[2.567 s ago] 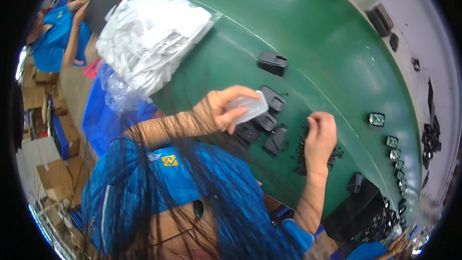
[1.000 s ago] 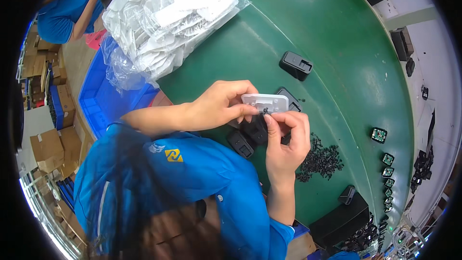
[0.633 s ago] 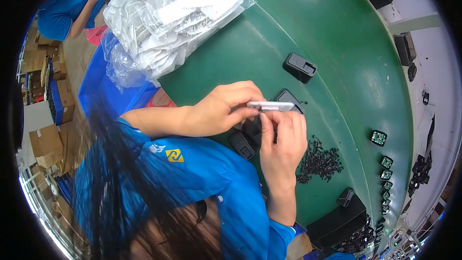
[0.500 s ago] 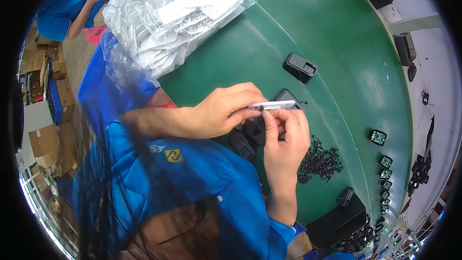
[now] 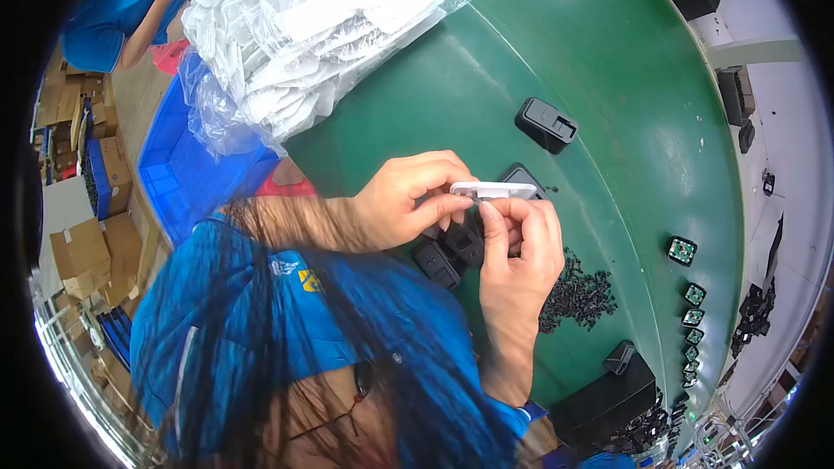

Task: The person assembles small electronic devices by hand at a green workbench. They pick up a white plastic casing, insert a small circuit board, and close the unit, repeating this process for multiple items. The finished devices are placed in a row on the table.

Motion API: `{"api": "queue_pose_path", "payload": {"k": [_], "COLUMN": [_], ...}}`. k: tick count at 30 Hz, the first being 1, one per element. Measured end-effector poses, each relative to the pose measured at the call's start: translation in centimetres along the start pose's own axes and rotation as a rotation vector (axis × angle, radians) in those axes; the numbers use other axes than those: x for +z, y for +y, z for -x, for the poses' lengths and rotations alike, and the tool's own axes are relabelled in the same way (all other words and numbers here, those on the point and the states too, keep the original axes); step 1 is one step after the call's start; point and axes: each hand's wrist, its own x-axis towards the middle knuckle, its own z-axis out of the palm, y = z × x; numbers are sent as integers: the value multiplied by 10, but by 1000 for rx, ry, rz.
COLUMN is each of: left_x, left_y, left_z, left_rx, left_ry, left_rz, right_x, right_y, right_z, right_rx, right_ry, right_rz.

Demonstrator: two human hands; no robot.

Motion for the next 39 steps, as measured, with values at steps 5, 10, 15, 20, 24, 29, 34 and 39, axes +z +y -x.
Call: {"api": "queue_pose_path", "payload": {"k": [5, 10, 15, 20, 24, 29, 34, 39], "left_x": [-5, -1, -1, -9, -8, -7, -7, -14], "left_y": [3, -4, -5, 6, 5, 1, -4, 4], "left_z": [-5, -6, -7, -2, 1, 0, 4, 1], "left_rx": [177, 331, 191, -273, -221, -106, 37, -236], "left_ry": [-27, 74, 76, 7, -15, -41, -16, -67], "left_rz": [-276, -175, -65, 299, 304, 83, -33, 256], "right_x": [5, 4, 14, 10, 8, -2, 0, 7], "right_y": [3, -4, 3, 0, 6, 4, 17, 14], "right_z": [1, 3, 4, 5, 3, -2, -11, -14], "right_rx": [37, 192, 118, 133, 152, 403, 398, 347], "right_ry": [-25, 13, 78, 108, 71, -145, -269, -146], "right_rz": [91, -111, -177, -127, -241, -435, -478, -712]}}
